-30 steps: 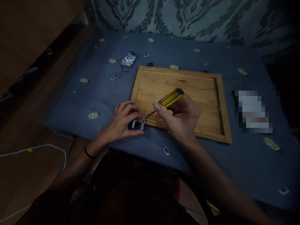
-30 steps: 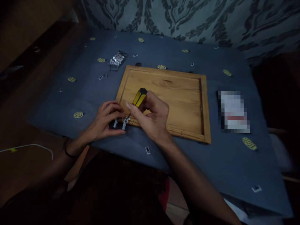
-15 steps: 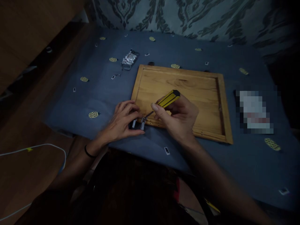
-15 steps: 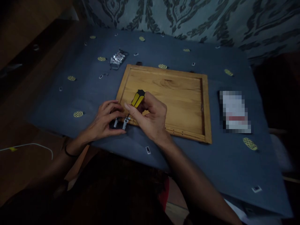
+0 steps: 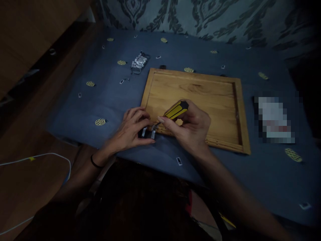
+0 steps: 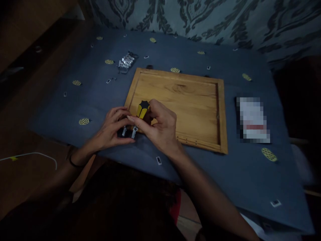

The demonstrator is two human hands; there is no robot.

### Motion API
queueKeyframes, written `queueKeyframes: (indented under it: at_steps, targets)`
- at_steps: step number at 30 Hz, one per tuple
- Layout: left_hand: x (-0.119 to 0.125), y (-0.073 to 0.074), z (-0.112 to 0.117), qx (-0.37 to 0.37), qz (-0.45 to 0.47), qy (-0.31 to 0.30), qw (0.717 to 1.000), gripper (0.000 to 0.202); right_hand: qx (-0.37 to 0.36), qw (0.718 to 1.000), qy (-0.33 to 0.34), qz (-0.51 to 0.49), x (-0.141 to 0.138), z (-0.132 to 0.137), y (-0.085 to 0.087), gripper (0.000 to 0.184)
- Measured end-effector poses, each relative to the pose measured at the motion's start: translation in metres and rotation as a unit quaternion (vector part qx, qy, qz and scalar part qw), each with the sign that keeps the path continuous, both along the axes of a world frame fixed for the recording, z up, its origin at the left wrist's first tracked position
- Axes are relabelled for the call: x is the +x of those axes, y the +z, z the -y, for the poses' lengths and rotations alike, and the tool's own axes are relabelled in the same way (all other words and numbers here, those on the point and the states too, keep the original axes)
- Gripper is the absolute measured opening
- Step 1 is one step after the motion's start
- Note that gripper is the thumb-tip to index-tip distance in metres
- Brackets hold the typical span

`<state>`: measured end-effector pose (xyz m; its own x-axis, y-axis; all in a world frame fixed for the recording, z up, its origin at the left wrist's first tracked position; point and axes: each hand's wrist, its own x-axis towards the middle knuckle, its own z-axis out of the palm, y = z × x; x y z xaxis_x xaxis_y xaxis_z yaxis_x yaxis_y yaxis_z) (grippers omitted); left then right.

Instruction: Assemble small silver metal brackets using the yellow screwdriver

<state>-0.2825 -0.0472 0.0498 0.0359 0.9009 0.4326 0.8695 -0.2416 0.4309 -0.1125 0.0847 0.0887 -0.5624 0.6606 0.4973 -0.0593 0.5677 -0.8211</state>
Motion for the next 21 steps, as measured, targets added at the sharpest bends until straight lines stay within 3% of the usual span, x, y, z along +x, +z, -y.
queueKeyframes:
  at_steps: [7, 14, 21]
  targets:
    - [-0.0002, 0.0013, 0.0003, -0.026, 0.008, 0.006, 1.000, 0.053, -0.021, 1.000, -0.001, 0.003, -0.0003, 0.0012, 0.0008, 0.043]
    - [0.0005, 0.0023, 0.0003, -0.017, 0.000, 0.005, 1.000, 0.052, -0.013, 0.998, -0.014, -0.054, 0.0023, 0.0000, 0.0010, 0.018]
    - [0.0011, 0.0023, 0.0006, -0.010, -0.002, 0.003, 1.000, 0.053, 0.008, 0.999, -0.014, -0.038, 0.0033, 0.0009, -0.0039, 0.032]
